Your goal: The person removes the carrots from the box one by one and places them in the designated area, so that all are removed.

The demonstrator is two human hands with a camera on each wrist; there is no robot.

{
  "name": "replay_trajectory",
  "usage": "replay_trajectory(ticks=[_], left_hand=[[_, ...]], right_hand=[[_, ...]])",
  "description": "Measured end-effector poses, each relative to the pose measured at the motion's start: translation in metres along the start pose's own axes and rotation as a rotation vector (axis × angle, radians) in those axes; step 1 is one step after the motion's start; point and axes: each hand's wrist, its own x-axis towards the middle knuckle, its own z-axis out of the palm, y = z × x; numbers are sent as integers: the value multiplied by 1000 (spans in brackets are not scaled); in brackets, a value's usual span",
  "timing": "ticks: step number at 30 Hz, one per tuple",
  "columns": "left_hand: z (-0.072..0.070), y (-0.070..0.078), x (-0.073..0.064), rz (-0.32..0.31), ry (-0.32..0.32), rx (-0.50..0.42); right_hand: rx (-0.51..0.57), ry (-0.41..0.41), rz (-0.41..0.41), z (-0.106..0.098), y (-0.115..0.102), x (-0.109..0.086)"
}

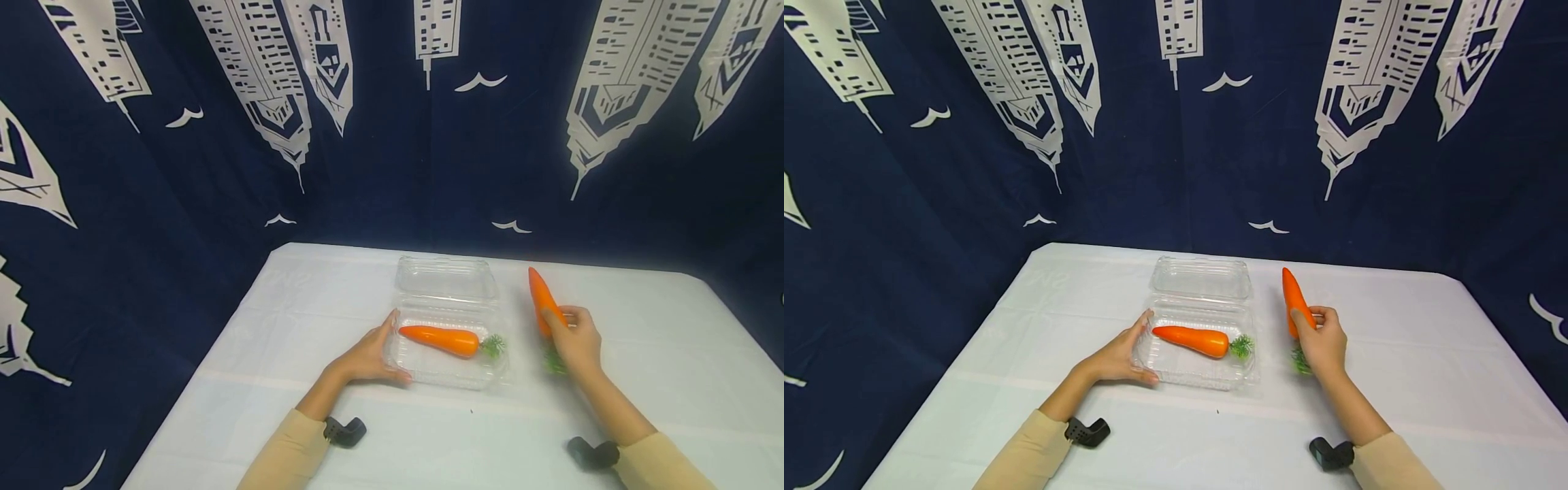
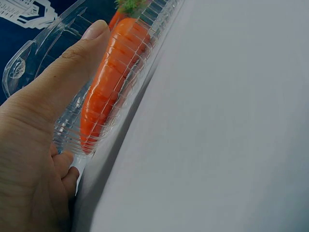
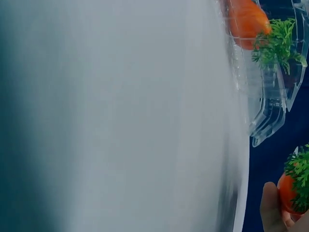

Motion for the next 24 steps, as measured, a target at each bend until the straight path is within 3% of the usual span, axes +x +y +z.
replay_trajectory(ticks=[24], left_hand=[[1, -1, 1, 6, 3, 9]], right_hand=[[-221, -154, -12, 3, 10, 5]])
